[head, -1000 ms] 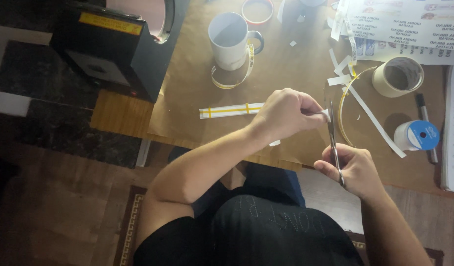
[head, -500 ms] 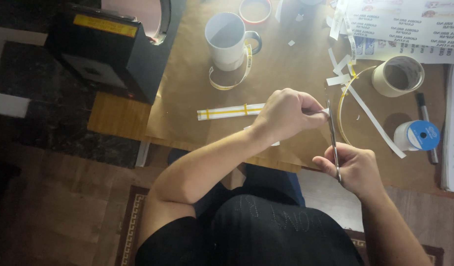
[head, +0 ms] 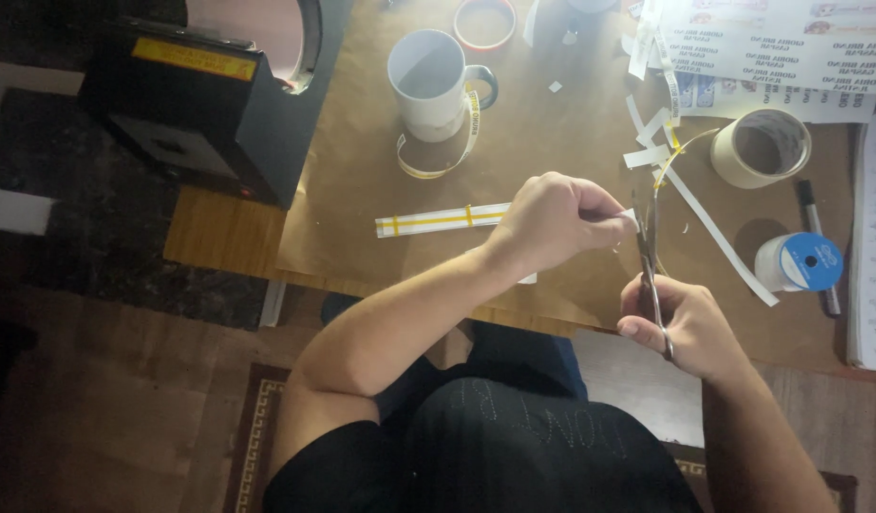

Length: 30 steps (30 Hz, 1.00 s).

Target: Cutting labels and taping them onto a mug for heat transfer

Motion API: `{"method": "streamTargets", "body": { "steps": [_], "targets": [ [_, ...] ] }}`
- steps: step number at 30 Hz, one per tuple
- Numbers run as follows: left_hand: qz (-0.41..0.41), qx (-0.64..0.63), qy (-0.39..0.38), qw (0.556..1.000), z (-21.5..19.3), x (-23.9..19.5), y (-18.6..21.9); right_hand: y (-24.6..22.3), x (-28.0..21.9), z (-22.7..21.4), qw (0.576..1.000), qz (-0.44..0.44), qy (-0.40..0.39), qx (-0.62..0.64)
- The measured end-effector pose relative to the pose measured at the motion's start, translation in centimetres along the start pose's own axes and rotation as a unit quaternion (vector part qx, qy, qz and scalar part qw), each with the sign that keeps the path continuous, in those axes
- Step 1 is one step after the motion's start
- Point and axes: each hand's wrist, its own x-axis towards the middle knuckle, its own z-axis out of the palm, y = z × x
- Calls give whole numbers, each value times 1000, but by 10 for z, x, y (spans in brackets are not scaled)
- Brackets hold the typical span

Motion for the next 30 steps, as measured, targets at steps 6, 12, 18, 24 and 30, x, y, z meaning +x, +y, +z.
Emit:
{"method": "streamTargets", "body": {
  "steps": [6,12,18,24,30],
  "targets": [
    [-2,4,10,1000,1,0,-1,-7,-1,4,999,-11,33,-14],
    [18,3,18,1000,4,2,-6,-9,-1,9,994,1,76,-76],
    [4,-4,22,1000,4,-2,-4,-10,-1,17,989,48,108,-94],
    [2,-13,22,1000,6,2,-12,5,-1,3,999,-12,20,38],
    [14,-1,22,1000,4,0,-12,-6,2,-7,978,-113,12,176]
  ]
}}
